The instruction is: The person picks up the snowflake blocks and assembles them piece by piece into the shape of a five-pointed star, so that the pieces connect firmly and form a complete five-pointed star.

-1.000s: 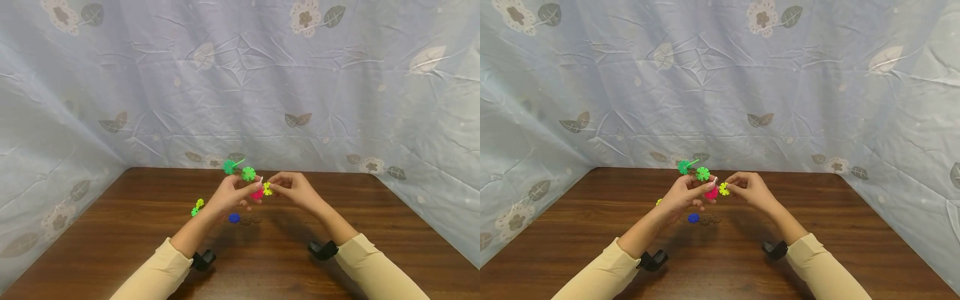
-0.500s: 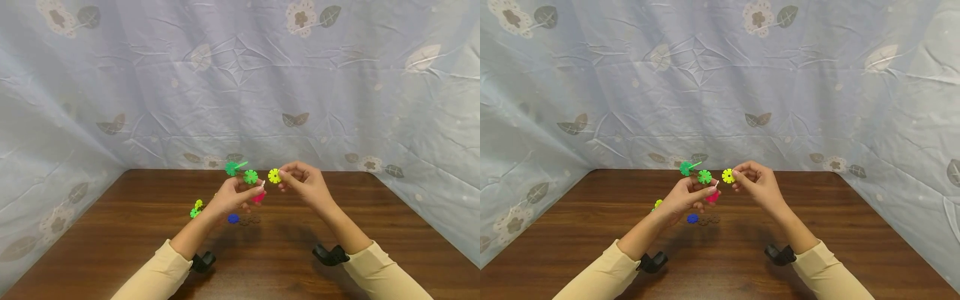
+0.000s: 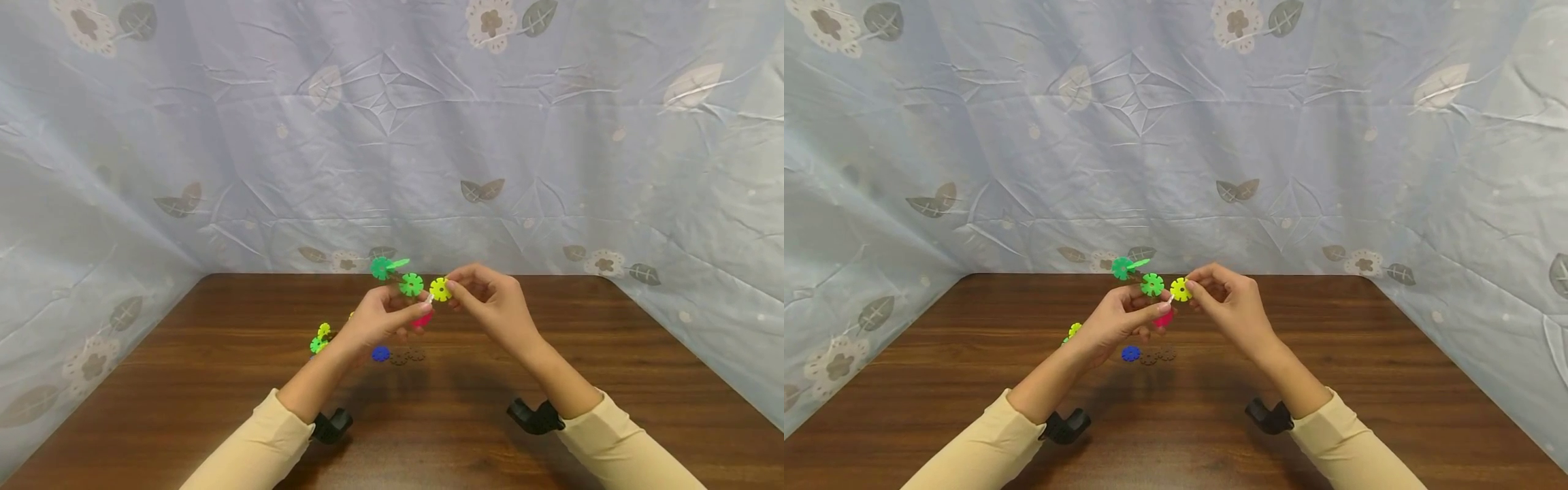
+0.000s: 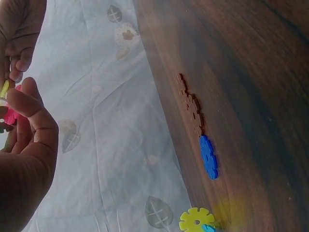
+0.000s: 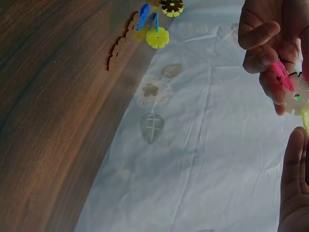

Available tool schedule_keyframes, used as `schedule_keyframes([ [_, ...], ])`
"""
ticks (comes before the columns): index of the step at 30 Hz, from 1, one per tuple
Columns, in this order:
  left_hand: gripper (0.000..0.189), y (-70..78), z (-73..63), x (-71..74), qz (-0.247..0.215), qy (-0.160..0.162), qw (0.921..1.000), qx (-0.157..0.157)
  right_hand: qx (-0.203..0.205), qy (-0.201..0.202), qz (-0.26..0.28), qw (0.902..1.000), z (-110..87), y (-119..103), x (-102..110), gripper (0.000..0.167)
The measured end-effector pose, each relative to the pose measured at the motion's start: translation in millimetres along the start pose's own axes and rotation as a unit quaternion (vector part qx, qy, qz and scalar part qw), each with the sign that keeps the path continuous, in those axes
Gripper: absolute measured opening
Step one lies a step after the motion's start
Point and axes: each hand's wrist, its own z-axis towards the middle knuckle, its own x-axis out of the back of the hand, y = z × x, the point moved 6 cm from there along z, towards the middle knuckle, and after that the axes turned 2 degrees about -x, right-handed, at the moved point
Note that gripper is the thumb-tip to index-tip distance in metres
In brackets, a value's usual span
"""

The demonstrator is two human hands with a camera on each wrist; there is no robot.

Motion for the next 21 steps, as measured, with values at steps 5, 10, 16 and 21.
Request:
schedule_keyframes([
  [5,0.032,0.1,-1.1,-0.6,0.004,0.005,1.0,-0.004,0.025,0.023,-0.02,0.9992,-1.3,-3.2,-2.0,0.008],
  [10,0.03,1.4,0.0,-1.7,-0.002,0.009,0.9999,-0.011,0.048,0.044,-0.019,0.9977,-3.3,-7.8,-2.4,0.01],
  [16,0.031,2.5,0.5,0.5,0.006,0.008,0.9995,-0.028,0.05,0.045,0.009,0.9977,-4.4,-7.8,-5.0,0.011],
  [21,0.034,0.1,-1.3,0.0,-0.004,0.008,0.9996,-0.025,0.051,0.034,0.013,0.998,-4.2,-6.0,-7.8,0.012],
])
